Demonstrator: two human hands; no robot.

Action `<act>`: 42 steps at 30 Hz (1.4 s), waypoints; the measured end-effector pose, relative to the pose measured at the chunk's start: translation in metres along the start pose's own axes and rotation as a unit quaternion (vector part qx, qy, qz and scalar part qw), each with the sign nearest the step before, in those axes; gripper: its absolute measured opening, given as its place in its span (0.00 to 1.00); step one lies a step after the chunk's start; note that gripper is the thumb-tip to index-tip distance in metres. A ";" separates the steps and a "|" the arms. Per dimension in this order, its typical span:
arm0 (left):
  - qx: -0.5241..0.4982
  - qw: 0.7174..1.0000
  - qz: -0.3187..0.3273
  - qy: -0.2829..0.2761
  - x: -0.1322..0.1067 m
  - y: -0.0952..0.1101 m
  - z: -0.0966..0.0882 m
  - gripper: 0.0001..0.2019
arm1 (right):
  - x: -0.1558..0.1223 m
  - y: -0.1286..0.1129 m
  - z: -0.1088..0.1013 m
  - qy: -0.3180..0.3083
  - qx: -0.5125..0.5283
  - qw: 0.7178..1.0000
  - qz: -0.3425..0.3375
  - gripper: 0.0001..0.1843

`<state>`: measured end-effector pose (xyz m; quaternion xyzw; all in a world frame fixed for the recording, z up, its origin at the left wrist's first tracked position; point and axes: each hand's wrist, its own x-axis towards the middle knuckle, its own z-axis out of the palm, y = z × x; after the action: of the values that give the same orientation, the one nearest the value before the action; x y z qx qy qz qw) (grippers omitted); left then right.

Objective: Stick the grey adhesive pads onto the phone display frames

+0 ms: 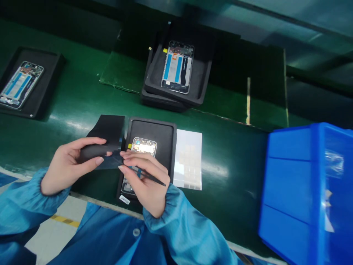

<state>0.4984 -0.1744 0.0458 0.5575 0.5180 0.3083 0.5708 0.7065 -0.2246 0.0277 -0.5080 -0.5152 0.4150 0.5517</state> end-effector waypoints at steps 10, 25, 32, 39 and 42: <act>-0.029 0.999 -0.025 0.011 0.000 -0.003 0.003 0.23 | 0.002 -0.002 0.001 0.005 0.001 1.000 -0.008 0.14; -0.040 0.998 -0.040 0.014 0.001 -0.002 0.004 0.24 | 0.001 -0.001 -0.001 -0.003 0.008 1.000 -0.002 0.16; -0.037 0.999 -0.035 0.012 0.000 -0.003 0.004 0.23 | 0.001 -0.002 -0.001 -0.006 -0.002 1.000 -0.007 0.17; -0.044 0.998 -0.032 0.017 -0.001 -0.001 0.006 0.23 | 0.001 -0.002 -0.001 -0.004 -0.008 1.000 -0.013 0.18; -0.045 0.998 -0.030 0.022 -0.001 -0.001 0.006 0.23 | 0.000 -0.002 0.000 -0.007 -0.008 1.000 -0.016 0.17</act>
<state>0.5039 -0.1773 0.0436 0.5087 0.5324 0.3263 0.5927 0.7069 -0.2246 0.0295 -0.5009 -0.5306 0.4058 0.5504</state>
